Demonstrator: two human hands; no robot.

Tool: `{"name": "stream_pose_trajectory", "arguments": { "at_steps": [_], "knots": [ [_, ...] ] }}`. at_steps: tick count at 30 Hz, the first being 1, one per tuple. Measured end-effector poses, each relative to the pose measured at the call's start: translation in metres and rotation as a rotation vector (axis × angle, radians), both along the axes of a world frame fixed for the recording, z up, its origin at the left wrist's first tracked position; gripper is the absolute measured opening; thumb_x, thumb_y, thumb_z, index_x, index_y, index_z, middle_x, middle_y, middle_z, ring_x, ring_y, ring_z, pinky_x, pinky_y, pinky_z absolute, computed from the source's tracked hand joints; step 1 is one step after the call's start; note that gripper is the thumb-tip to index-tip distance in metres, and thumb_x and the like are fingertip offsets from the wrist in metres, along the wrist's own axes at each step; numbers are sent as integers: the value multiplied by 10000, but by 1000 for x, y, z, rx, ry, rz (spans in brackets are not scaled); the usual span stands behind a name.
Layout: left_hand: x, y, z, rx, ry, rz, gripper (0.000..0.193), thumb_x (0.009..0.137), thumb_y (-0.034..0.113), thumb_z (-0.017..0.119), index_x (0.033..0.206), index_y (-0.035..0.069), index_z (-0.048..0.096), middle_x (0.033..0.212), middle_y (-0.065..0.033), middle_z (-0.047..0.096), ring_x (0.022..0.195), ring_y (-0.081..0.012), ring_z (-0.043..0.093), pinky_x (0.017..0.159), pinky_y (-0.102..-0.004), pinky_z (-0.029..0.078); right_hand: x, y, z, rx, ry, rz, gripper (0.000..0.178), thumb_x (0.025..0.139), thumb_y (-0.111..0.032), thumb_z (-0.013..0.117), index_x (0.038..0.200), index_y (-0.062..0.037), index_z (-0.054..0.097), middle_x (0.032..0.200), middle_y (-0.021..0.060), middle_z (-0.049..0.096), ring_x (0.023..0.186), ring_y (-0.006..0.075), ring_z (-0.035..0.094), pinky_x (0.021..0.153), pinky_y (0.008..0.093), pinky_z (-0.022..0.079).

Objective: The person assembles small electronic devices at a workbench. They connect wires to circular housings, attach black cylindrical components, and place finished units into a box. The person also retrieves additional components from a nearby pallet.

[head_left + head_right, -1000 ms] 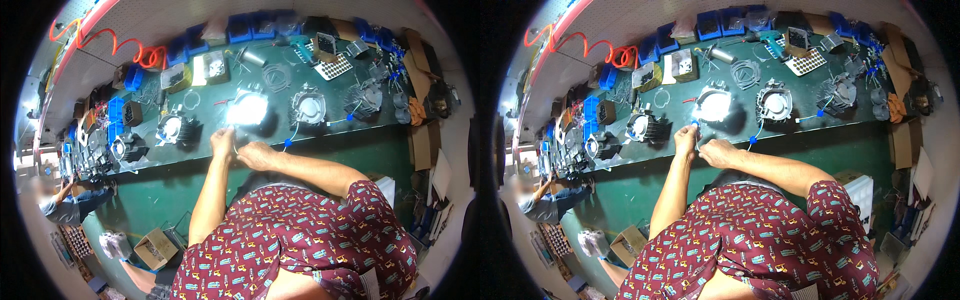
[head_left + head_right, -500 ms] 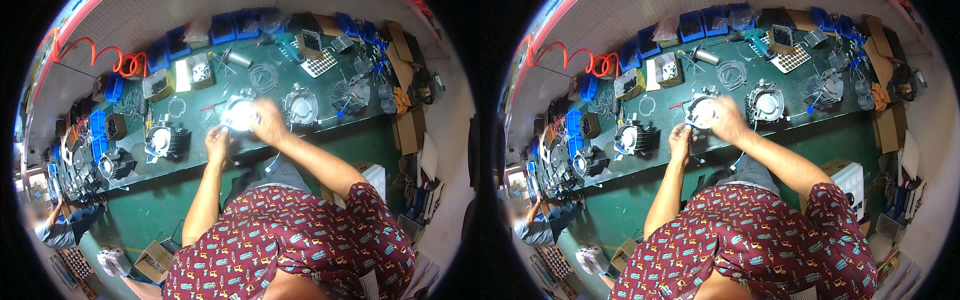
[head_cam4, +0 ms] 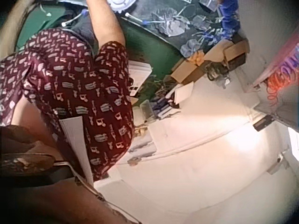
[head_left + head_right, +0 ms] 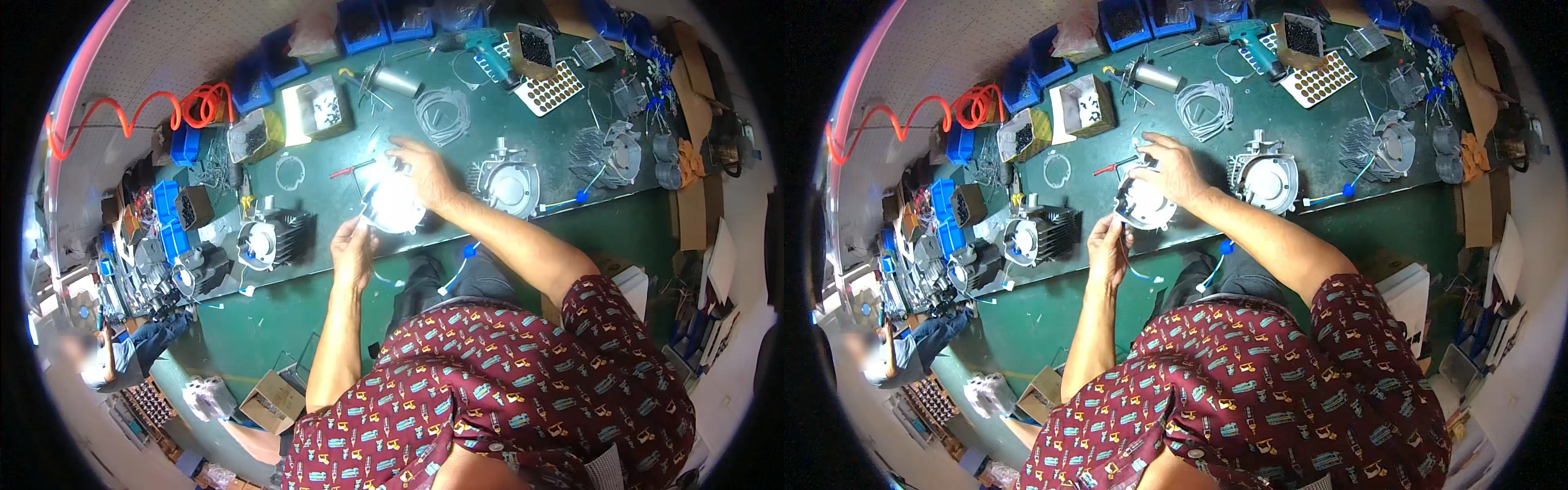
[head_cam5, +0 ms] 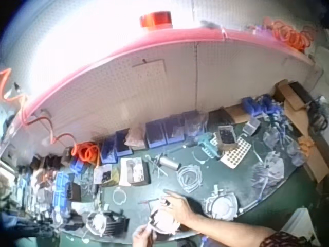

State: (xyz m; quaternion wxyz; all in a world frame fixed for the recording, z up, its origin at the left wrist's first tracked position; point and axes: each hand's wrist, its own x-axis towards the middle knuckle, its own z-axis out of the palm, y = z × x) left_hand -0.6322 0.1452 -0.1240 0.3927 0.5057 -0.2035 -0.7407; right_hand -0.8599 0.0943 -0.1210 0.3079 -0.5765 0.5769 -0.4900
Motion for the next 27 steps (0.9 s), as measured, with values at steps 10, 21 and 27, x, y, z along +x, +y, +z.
{"name": "stream_pose_trajectory", "arguments": {
  "at_steps": [10,21,27],
  "knots": [
    [-5,-6,18,-177,-379,-161,274,960,74,654,1205,-44,626,1051,-87,688,925,-148,657,814,-312,573,-6,0,5,31,-23,-32,400,746,-201,813,1070,11,709,1263,191,630,1185,362,579,1020,419,461],
    [4,8,6,-409,-713,-268,239,945,39,663,1153,-73,626,961,-75,673,881,-129,624,784,-269,519,-2,2,5,5,-12,24,411,752,-193,813,1070,35,688,1205,185,621,1157,350,565,1009,417,463],
    [-6,3,17,-317,-646,-282,208,954,50,650,1123,-68,625,929,-70,666,820,-145,634,689,-279,547,-1,2,0,-15,-10,26,410,747,-199,818,1056,36,685,1191,188,614,1141,351,569,993,422,469]
  ]
}}
